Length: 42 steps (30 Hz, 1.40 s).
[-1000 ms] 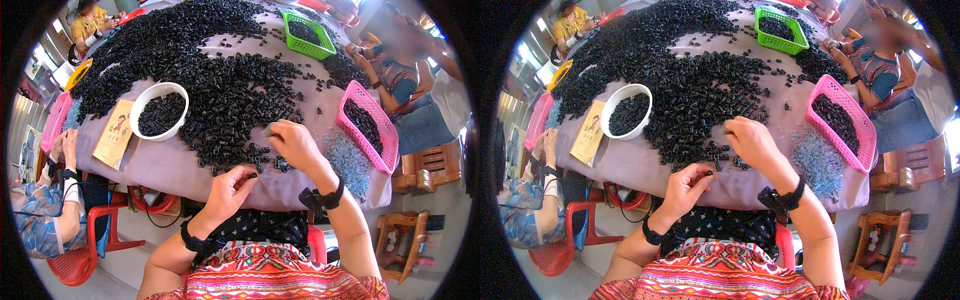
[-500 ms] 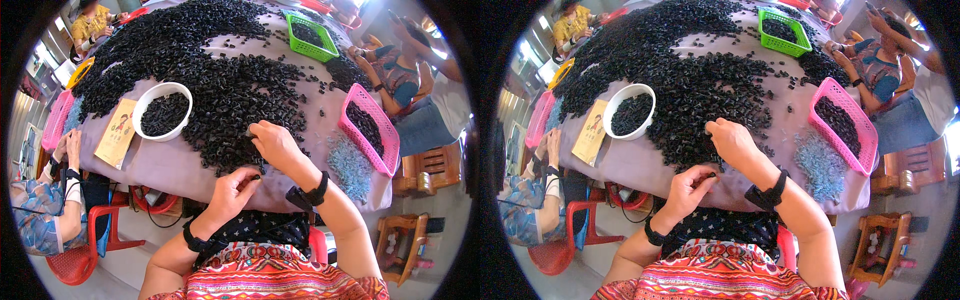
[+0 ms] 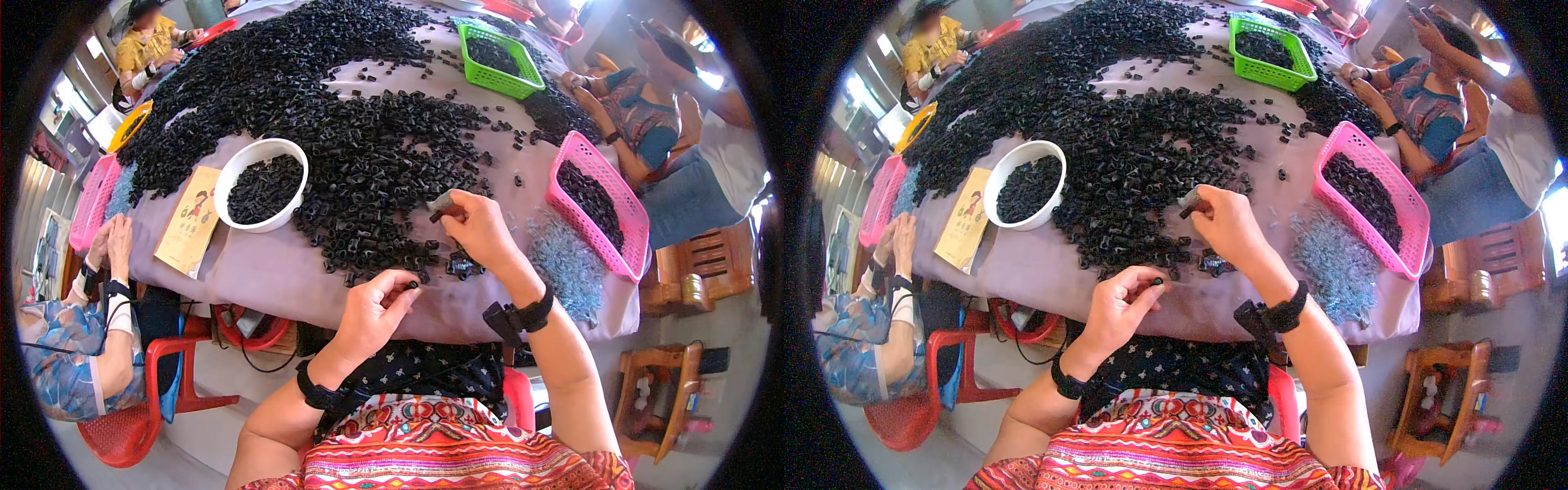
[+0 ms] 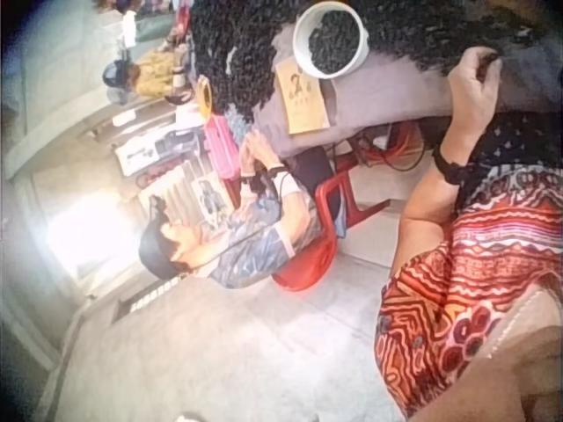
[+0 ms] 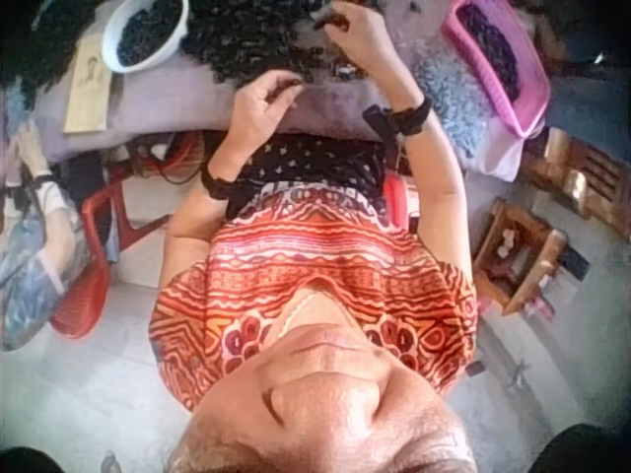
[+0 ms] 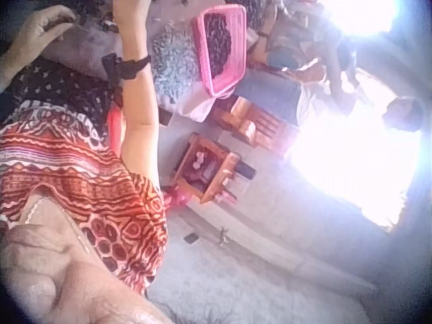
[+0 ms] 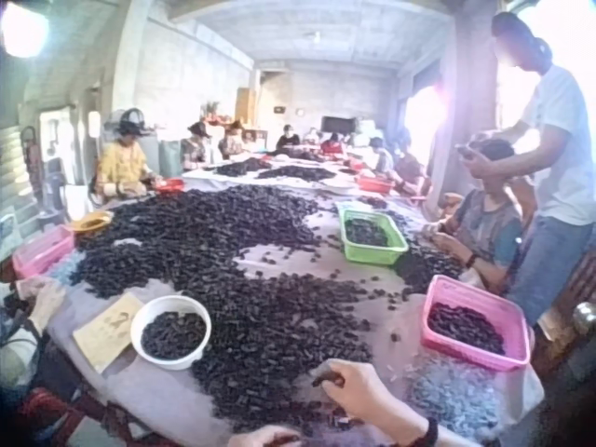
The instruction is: Sorting and inspecting small black plastic components at a work table with several other workers.
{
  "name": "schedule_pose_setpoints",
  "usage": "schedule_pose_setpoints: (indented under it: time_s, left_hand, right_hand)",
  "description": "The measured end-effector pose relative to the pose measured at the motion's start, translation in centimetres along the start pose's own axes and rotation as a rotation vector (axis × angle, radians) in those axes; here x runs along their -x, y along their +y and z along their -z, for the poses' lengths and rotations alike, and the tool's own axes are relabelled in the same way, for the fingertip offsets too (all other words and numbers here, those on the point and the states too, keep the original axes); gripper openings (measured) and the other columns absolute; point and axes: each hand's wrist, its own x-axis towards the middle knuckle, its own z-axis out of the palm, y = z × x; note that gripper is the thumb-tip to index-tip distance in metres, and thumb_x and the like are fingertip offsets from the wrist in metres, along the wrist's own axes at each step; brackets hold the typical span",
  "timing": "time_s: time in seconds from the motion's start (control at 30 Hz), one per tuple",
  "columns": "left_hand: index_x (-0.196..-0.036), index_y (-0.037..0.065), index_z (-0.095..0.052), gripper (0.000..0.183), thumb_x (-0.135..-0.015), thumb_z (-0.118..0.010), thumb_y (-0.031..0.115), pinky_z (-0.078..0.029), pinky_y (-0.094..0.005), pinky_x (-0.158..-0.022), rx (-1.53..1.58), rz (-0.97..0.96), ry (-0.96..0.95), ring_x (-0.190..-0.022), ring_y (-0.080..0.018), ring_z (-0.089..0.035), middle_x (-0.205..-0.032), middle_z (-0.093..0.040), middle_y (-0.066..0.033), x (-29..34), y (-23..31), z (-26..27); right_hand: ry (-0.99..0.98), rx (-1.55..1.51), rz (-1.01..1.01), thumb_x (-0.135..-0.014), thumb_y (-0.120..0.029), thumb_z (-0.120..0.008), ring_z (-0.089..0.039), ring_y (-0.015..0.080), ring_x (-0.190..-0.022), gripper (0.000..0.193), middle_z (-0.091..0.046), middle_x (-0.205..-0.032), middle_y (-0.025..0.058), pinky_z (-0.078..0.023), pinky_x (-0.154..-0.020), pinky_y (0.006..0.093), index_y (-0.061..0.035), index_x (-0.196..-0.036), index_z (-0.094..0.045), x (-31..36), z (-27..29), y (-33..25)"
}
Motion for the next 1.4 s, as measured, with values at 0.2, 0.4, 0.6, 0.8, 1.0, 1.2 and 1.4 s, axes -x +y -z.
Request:
schedule_pose_setpoints:
  time_s: [0.2, 0.4, 0.6, 0.8, 1.0, 1.2, 1.4]
  left_hand:
    - [-0.110, -0.002, -0.065, 0.016, -0.096, -0.062, 0.004, -0.052, -0.0218, -0.068, 0.003, -0.007, -0.005, -0.075, -0.0063, -0.062, -0.092, -0.070, -0.0035, 0.0, 0.0, 0.1]
    - [-0.110, -0.002, -0.065, 0.016, -0.096, -0.061, 0.003, -0.053, -0.0225, -0.071, 0.003, -0.003, -0.003, -0.078, -0.0068, -0.062, -0.096, -0.070, -0.0046, -0.1, -0.7, 0.1]
    - [-0.111, -0.003, -0.065, 0.016, -0.097, -0.060, 0.002, -0.054, -0.0233, -0.073, -0.005, 0.011, -0.011, -0.083, -0.0071, -0.064, -0.098, -0.071, -0.0056, 0.1, -0.3, 0.1]
    - [-0.111, -0.003, -0.065, 0.016, -0.097, -0.060, 0.003, -0.055, -0.0236, -0.074, -0.011, 0.007, -0.008, -0.084, -0.0077, -0.064, -0.098, -0.071, -0.0062, 0.0, -0.3, 0.1]
    - [-0.112, -0.003, -0.064, 0.017, -0.097, -0.061, 0.005, -0.055, -0.0238, -0.073, -0.001, 0.033, -0.015, -0.086, -0.0084, -0.065, -0.098, -0.071, -0.0071, -0.3, -0.8, 0.2]
    - [-0.111, -0.001, -0.065, 0.017, -0.098, -0.061, 0.009, -0.054, -0.0227, -0.067, 0.318, 0.097, 0.013, -0.081, -0.0089, -0.066, -0.097, -0.072, -0.0075, -0.8, 0.6, -0.3]
    - [-0.114, 0.001, -0.065, 0.021, -0.098, -0.064, 0.013, -0.052, -0.0223, -0.066, 0.453, 0.086, -0.026, -0.071, -0.0072, -0.062, -0.095, -0.073, -0.0062, -1.1, 1.6, -0.6]
  right_hand:
    - [0.103, 0.122, 0.013, -0.082, -0.008, -0.066, -0.062, 0.0347, -0.075, 0.015, -0.060, -0.078, 0.0167, -0.050, -0.069, 0.0426, 0.0015, -0.087, -0.056, 0.4, 0.7, -1.2]
    - [0.011, 0.254, 0.274, -0.082, -0.010, -0.067, -0.061, 0.0405, -0.084, 0.014, -0.061, -0.086, 0.0172, -0.050, -0.072, 0.0466, -0.0012, -0.091, -0.061, -1.0, -2.0, -3.1]
    - [-0.049, 0.401, 0.298, -0.079, -0.005, -0.068, -0.062, 0.0400, -0.082, 0.017, -0.060, -0.084, 0.0162, -0.052, -0.071, 0.0478, -0.0030, -0.092, -0.057, -1.2, -3.9, -3.0]
    - [-0.051, 0.301, 0.239, -0.080, -0.002, -0.064, -0.062, 0.0407, -0.083, 0.016, -0.059, -0.086, 0.0171, -0.051, -0.072, 0.0489, -0.0026, -0.094, -0.057, -0.4, -3.7, -2.8]
    - [-0.018, 0.177, 0.241, -0.079, -0.002, -0.064, -0.065, 0.0288, -0.075, 0.012, -0.060, -0.080, 0.0111, -0.051, -0.066, 0.0381, 0.0005, -0.090, -0.059, -0.1, -2.3, -3.4]
    - [-0.204, -0.552, -0.137, -0.083, -0.007, -0.070, -0.059, 0.0046, -0.064, 0.013, -0.065, -0.072, 0.0010, -0.049, -0.058, 0.0228, 0.0002, -0.093, -0.068, 4.4, -0.9, -6.6]
    - [-0.065, -0.790, -0.139, -0.087, -0.003, -0.068, -0.062, 0.0047, -0.071, 0.011, -0.068, -0.080, -0.0004, -0.050, -0.063, 0.0215, -0.0008, -0.098, -0.070, 6.0, -1.7, -5.1]
